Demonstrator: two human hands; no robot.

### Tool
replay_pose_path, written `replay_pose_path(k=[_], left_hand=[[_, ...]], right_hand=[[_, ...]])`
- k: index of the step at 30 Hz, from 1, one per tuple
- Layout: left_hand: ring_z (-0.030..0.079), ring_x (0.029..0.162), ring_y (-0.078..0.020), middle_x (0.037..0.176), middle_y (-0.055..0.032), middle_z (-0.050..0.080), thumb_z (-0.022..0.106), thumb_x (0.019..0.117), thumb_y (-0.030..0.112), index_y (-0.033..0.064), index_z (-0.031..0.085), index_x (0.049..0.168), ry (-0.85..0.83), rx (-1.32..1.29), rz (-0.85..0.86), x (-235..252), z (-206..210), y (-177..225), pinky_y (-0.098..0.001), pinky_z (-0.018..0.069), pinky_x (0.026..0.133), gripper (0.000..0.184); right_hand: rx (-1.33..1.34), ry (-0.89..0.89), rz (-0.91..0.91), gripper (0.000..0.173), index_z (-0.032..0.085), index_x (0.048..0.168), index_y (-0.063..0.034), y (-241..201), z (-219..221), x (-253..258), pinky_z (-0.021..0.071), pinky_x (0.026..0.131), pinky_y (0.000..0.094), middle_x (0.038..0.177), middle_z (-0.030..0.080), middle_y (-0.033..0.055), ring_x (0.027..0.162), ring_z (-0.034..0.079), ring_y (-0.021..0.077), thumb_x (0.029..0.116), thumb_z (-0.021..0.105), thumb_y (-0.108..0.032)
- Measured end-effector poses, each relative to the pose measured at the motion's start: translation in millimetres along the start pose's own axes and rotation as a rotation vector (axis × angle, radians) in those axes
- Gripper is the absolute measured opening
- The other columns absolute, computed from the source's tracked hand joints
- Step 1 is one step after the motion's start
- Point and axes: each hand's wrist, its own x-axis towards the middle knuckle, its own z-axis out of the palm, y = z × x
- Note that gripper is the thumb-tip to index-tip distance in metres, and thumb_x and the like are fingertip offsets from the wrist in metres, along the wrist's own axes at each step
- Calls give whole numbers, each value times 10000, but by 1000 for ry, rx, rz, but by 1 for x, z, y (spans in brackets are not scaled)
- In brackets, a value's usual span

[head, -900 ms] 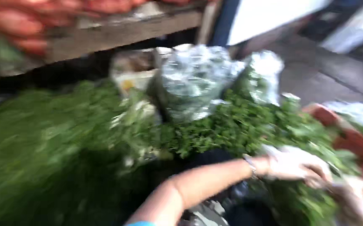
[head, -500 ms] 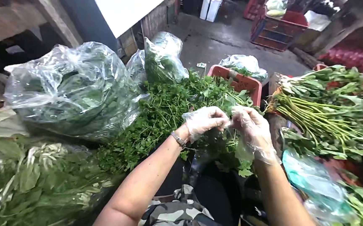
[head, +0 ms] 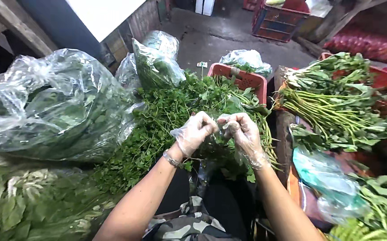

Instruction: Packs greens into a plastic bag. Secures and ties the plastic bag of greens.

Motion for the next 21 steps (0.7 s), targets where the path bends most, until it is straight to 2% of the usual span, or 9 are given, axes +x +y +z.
replay_pose_path(k=[3, 6, 8, 11, 13, 16, 19, 21], left_hand=[[602, 746, -38, 858, 49, 644, 531, 987, 31, 138, 580, 973, 92, -281, -177, 2, -1, -1, -209, 519, 674, 118], [601, 740, -37, 855, 44, 639, 524, 994, 25, 135, 577, 976, 55, -329, -245, 2, 1, 4, -199, 518, 668, 123], [592, 725, -34, 842, 42, 623, 548, 998, 37, 135, 562, 975, 48, -341, -264, 3, 5, 5, -191, 509, 651, 102], [589, 723, -38, 835, 36, 615, 569, 990, 35, 123, 553, 966, 60, -293, -266, 4, 7, 5, -202, 511, 661, 93], [593, 737, -41, 846, 30, 616, 590, 994, 48, 113, 551, 987, 62, -231, -270, 3, 6, 5, -209, 516, 673, 76], [606, 750, -49, 842, 32, 626, 544, 993, 47, 122, 546, 995, 57, -284, -241, 2, 5, 3, -216, 523, 695, 75], [600, 733, -31, 842, 42, 638, 503, 1021, 62, 143, 547, 992, 71, -373, -278, 3, 4, 5, -180, 506, 653, 96], [587, 697, -18, 841, 43, 634, 501, 1041, 73, 150, 539, 1005, 113, -440, -334, 5, 5, 6, -160, 497, 612, 93]], right_hand=[[-60, -45, -100, 265, 637, 1199, 38, 2, 2, 1, 568, 712, 206, 1098, 673, 61, 799, 628, 25, 971, 636, -96], [-138, -41, -193, 294, 684, 1162, 55, 4, 12, 2, 550, 744, 195, 1065, 684, 104, 823, 627, 48, 911, 724, -94], [-133, -7, -230, 211, 708, 1090, 46, 6, 15, 4, 559, 776, 200, 1042, 697, 105, 859, 649, 62, 912, 719, -66], [-132, -11, -216, 270, 700, 1155, 55, 7, 16, 6, 546, 754, 188, 998, 680, 91, 829, 626, 49, 922, 706, -80], [-115, -15, -224, 177, 716, 1081, 37, 7, 16, 7, 556, 802, 195, 1007, 696, 84, 879, 648, 51, 935, 690, -59], [-84, -19, -183, 107, 694, 1021, 27, 6, 15, 7, 561, 800, 203, 1001, 676, 76, 878, 646, 58, 956, 632, -32], [-27, -4, -120, 105, 651, 1037, 1, 9, 13, 4, 584, 750, 238, 1017, 668, 50, 857, 653, 62, 982, 598, -70], [-12, -7, -163, 163, 659, 1079, 10, 9, 13, 1, 590, 799, 256, 1075, 663, 69, 912, 658, 83, 958, 668, -99]])
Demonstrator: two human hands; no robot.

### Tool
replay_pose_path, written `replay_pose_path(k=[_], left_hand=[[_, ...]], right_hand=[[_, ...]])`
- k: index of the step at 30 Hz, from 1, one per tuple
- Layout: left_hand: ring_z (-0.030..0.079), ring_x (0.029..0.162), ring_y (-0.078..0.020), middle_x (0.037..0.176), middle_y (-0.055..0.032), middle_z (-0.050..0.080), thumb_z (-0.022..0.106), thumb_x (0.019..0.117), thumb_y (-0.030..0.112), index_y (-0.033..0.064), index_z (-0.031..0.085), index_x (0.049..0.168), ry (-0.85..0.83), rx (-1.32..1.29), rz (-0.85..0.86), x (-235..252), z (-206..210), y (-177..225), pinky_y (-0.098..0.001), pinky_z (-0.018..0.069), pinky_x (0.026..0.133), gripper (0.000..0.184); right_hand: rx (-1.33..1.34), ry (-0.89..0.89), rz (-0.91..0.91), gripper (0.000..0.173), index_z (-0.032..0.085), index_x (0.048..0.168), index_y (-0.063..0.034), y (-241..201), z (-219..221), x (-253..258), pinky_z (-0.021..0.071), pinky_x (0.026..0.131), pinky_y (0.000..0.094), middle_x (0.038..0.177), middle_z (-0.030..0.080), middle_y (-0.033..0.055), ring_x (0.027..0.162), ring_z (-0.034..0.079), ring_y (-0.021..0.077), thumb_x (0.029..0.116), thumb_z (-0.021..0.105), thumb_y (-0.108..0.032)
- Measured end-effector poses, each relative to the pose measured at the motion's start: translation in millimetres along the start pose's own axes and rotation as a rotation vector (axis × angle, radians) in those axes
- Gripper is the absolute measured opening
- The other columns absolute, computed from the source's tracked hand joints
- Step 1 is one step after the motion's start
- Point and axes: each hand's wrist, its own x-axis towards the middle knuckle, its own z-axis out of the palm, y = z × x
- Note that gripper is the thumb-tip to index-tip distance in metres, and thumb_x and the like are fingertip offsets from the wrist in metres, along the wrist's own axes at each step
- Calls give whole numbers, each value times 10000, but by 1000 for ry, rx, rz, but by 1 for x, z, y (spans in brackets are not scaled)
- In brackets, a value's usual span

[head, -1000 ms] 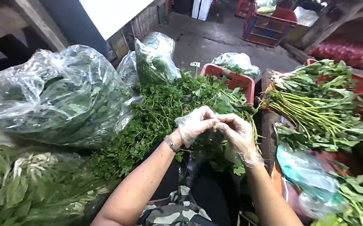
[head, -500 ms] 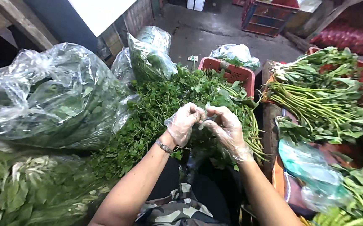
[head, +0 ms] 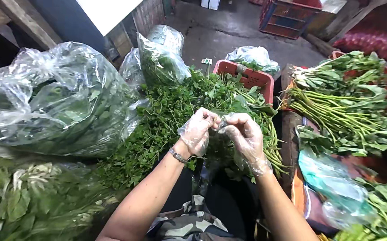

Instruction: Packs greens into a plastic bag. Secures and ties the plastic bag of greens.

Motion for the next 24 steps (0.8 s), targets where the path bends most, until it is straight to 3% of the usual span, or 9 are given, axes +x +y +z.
replay_pose_path(k=[4, 9, 13, 16, 19, 22, 24], left_hand=[[590, 717, -24, 874, 36, 628, 540, 1024, 84, 136, 543, 1043, 9, 108, 19, 0, 5, -3, -180, 500, 621, 56], [612, 800, -57, 904, 21, 631, 518, 1040, 87, 127, 550, 1060, -22, 39, 29, 1, 9, -5, -228, 533, 738, 55], [612, 805, -65, 919, 4, 634, 516, 1042, 93, 115, 554, 1062, 12, 117, 2, -1, 10, -2, -231, 525, 729, 48], [636, 769, -70, 918, -16, 666, 514, 1062, 146, 108, 549, 1096, 79, 37, -106, -1, 13, 5, -217, 531, 669, 62], [667, 780, -104, 915, -29, 674, 495, 1071, 161, 102, 549, 1087, 104, -131, -159, -1, 16, 10, -250, 570, 706, 82], [656, 792, -106, 907, -22, 659, 497, 1067, 147, 101, 552, 1095, 112, -109, -152, -1, 17, 10, -267, 572, 730, 77], [621, 786, -74, 891, 1, 638, 541, 1046, 161, 105, 568, 1085, 86, 137, -72, -2, 15, 7, -250, 539, 721, 73]], right_hand=[[-119, 47, 52, 331, 671, 1168, 46, -5, 9, -1, 548, 736, 203, 1043, 657, 93, 823, 619, 59, 897, 740, -131], [-15, 102, 114, 141, 722, 1033, 5, -8, 11, 3, 566, 765, 200, 1001, 669, 52, 860, 643, 59, 900, 676, -8], [-83, 72, 129, 116, 681, 1009, -17, -7, 9, 0, 555, 753, 208, 990, 643, 45, 848, 629, 56, 925, 643, -87], [-87, 68, 46, 338, 644, 1143, 48, -3, 9, -7, 586, 808, 252, 1096, 662, 105, 898, 659, 89, 880, 758, -131], [-100, 102, 4, 493, 603, 1224, 56, 2, 10, -12, 589, 848, 281, 1147, 660, 131, 952, 669, 121, 815, 823, -112], [-140, 80, -78, 326, 691, 1165, -5, 2, 10, -12, 579, 931, 298, 1193, 644, 130, 1079, 653, 149, 873, 785, -115], [-226, 81, -125, 163, 744, 1037, -7, 1, 4, -8, 553, 938, 257, 1111, 654, 136, 1060, 646, 138, 908, 750, -106]])
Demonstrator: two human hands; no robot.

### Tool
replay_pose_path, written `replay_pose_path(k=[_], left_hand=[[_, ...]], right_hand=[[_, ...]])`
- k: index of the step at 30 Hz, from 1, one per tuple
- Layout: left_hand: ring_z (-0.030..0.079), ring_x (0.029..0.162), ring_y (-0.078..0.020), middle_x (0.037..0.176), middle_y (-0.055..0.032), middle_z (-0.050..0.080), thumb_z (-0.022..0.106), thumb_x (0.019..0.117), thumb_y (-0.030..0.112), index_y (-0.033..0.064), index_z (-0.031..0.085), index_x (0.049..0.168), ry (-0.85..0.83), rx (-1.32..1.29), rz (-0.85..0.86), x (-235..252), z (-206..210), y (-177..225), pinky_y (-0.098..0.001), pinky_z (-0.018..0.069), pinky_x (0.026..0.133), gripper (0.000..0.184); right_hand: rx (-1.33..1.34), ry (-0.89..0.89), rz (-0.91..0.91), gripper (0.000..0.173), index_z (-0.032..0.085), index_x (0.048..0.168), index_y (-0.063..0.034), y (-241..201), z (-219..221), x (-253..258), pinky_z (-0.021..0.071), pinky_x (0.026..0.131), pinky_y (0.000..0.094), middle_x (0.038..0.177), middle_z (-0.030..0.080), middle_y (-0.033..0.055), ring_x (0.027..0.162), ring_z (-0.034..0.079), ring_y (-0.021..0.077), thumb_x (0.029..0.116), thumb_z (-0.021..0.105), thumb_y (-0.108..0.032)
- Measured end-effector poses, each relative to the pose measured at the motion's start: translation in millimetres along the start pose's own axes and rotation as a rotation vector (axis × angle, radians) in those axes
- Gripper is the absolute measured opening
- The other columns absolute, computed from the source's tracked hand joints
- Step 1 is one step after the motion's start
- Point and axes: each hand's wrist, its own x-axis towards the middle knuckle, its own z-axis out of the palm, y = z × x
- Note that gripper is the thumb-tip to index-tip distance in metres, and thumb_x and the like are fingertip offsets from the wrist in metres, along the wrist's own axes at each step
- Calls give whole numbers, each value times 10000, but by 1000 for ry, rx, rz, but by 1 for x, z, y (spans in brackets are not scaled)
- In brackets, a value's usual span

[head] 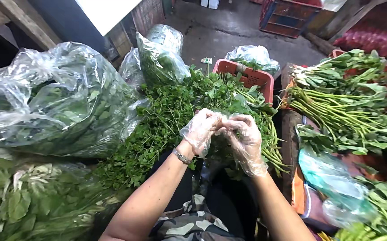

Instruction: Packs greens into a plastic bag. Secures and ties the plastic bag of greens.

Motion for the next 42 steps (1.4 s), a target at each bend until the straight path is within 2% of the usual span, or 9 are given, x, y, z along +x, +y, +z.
replay_pose_path(k=[6, 11, 16, 21, 25, 31, 37, 40, 42], left_hand=[[561, 718, -34, 802, 19, 597, 575, 977, 127, 72, 592, 964, -163, 462, 477, 3, -18, -13, -226, 474, 685, 59], [614, 786, -36, 842, 10, 636, 665, 921, 128, 67, 600, 885, -202, 366, 536, 2, -21, -28, -232, 523, 742, 96], [695, 832, -113, 842, -81, 716, 689, 854, 68, 22, 687, 822, 2, 658, 861, -5, -24, -40, -258, 561, 797, 56], [728, 888, -111, 966, -96, 760, 673, 924, 100, -8, 716, 1110, 197, 762, 892, -11, -21, -45, -252, 576, 863, 219], [728, 897, -180, 943, -115, 762, 698, 917, 123, 24, 782, 976, 347, 824, 1051, -5, -25, -57, -284, 568, 867, 142], [733, 901, -258, 966, -127, 761, 615, 990, 205, 66, 791, 1024, 272, 1058, 955, -17, -39, -29, -404, 586, 847, 227], [657, 998, -563, 1063, -361, 674, 529, 1036, 149, -107, 688, 1106, -280, 1294, 562, -25, -34, 34, -713, 480, 874, 310], [617, 870, -187, 952, -154, 665, 505, 1021, 94, -108, 649, 1109, -626, 1006, 123, -17, -37, 54, -406, 496, 838, 263], [557, 723, 18, 818, 77, 598, 467, 1018, 74, 25, 619, 1069, -551, 722, -99, -10, -33, 47, -183, 488, 718, 169]], right_hand=[[66, -213, 46, 116, 728, 973, 22, 4, -23, 24, 546, 988, 277, 1140, 711, 121, 1121, 667, 130, 945, 670, -75], [157, -310, 461, 127, 701, 979, -53, -4, -17, 30, 507, 582, 156, 788, 668, -50, 629, 580, -27, 999, 589, -112], [19, -356, 570, 161, 700, 956, -79, -10, -8, 29, 492, 607, 203, 771, 641, -33, 648, 572, 5, 1020, 577, -160], [93, -259, 688, 81, 702, 932, -58, -18, 1, 30, 489, 553, 177, 695, 634, -38, 581, 566, -6, 971, 649, -104], [175, -225, 749, 67, 670, 967, -23, -20, 7, 28, 502, 521, 169, 660, 630, -31, 530, 569, 5, 991, 632, -73], [-141, -367, 435, 327, 737, 1150, -60, -26, 13, 9, 572, 821, 450, 984, 756, 70, 876, 715, 171, 925, 721, -297], [-492, -189, 111, 64, 773, 879, -93, -25, 2, 6, 564, 640, 463, 785, 748, 42, 700, 722, 195, 856, 739, -141], [-379, -249, 120, 106, 787, 962, -81, -21, -3, 1, 543, 729, 516, 891, 768, 67, 804, 735, 234, 889, 725, -127], [-366, -257, 166, 142, 781, 1017, -73, -22, -7, 1, 527, 772, 547, 953, 772, 90, 862, 736, 265, 907, 701, -117]])
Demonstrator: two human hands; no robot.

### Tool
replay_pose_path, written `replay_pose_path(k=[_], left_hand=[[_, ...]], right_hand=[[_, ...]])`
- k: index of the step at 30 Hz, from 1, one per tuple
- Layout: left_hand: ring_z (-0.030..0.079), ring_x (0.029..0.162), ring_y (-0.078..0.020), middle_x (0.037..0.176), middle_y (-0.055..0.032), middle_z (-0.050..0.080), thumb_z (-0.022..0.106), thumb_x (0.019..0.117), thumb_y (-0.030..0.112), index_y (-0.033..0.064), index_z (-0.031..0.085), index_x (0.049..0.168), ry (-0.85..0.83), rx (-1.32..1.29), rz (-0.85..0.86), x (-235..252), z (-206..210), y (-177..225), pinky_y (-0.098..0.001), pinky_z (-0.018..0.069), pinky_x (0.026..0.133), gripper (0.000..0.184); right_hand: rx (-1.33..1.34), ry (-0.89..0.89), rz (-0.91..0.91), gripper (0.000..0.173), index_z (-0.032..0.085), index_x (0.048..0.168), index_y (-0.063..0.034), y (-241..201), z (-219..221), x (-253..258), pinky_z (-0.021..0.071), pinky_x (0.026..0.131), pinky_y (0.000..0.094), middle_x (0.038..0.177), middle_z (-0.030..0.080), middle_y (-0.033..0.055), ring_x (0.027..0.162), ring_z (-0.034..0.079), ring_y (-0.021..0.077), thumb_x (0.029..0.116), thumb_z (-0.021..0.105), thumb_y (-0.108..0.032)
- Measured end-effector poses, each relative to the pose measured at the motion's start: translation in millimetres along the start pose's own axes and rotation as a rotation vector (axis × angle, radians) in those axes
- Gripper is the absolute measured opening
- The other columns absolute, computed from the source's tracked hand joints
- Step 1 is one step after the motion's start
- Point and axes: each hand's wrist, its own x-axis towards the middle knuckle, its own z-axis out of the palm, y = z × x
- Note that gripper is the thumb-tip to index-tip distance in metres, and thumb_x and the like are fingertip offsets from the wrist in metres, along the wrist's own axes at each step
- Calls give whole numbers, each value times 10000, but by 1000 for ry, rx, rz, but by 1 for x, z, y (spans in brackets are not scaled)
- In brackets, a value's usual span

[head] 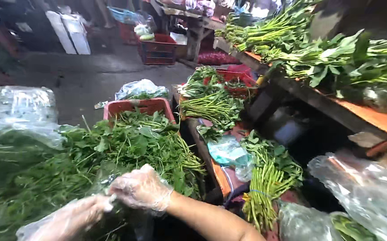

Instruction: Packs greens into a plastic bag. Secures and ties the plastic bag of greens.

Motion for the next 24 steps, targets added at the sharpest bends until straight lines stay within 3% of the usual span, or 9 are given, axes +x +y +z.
replay_pose_path(k=[2, 4, 7, 9, 13, 16, 19, 21, 24], left_hand=[[554, 642, 40, 733, 132, 591, 449, 1019, 62, 120, 605, 999, 174, -297, -84, 9, 12, -9, -136, 484, 624, 168], [590, 635, 24, 729, 115, 637, 466, 1018, 58, 148, 622, 954, 286, -493, -78, 17, 19, -16, -135, 505, 603, 192], [590, 633, 27, 735, 106, 644, 441, 1019, 59, 151, 630, 950, 278, -524, -67, 21, 25, -14, -127, 501, 592, 221], [581, 619, 33, 730, 109, 638, 450, 1027, 57, 150, 632, 934, 284, -490, -60, 22, 27, -9, -114, 493, 580, 224], [595, 634, 13, 735, 98, 640, 530, 959, 51, 149, 599, 895, 340, -368, 31, 20, 27, -17, -136, 498, 588, 136], [578, 669, 16, 771, 99, 623, 584, 908, 100, 128, 609, 906, 411, -171, 105, 22, 23, -27, -155, 486, 621, 38], [583, 754, -61, 850, -10, 616, 561, 950, 165, 23, 636, 989, 482, 137, 103, 21, 14, -24, -282, 506, 739, 165], [608, 858, -229, 932, -156, 644, 534, 1006, 158, -48, 645, 1057, 507, 238, 70, 22, 10, -24, -477, 481, 827, 239], [636, 887, -280, 938, -170, 671, 539, 1018, 160, -32, 671, 1053, 566, 275, 51, 28, 18, -29, -534, 483, 843, 236]], right_hand=[[51, -65, 88, 276, 734, 1194, -57, -3, -10, -1, 514, 876, 573, 1109, 751, 124, 1001, 720, 287, 929, 683, -115], [94, -5, 36, 379, 697, 1266, -30, -5, -19, -3, 528, 849, 536, 1125, 726, 156, 997, 703, 294, 906, 729, -144], [74, 198, -157, 235, 773, 1070, -25, -2, -8, -7, 571, 731, 447, 979, 745, 152, 845, 721, 272, 861, 783, -131], [71, 276, -219, 108, 776, 957, -5, 2, -2, -7, 570, 716, 442, 905, 742, 165, 799, 720, 288, 868, 737, -52], [49, 258, -225, 86, 770, 927, -24, 4, 4, -6, 561, 691, 441, 875, 739, 143, 777, 714, 274, 881, 719, -76], [-37, 242, -250, 98, 751, 884, -39, 4, 7, -6, 506, 623, 443, 816, 717, 129, 696, 682, 271, 879, 699, -122], [-71, 282, -323, 116, 746, 863, -37, 5, 10, -9, 484, 624, 421, 745, 701, 109, 636, 654, 250, 888, 660, -111], [-59, 287, -349, 121, 732, 851, -25, 7, 12, -14, 492, 644, 413, 721, 693, 107, 624, 649, 245, 889, 643, -98], [-32, 281, -360, 132, 709, 820, -19, 11, 18, -25, 488, 649, 396, 684, 663, 104, 609, 627, 239, 891, 626, -92]])
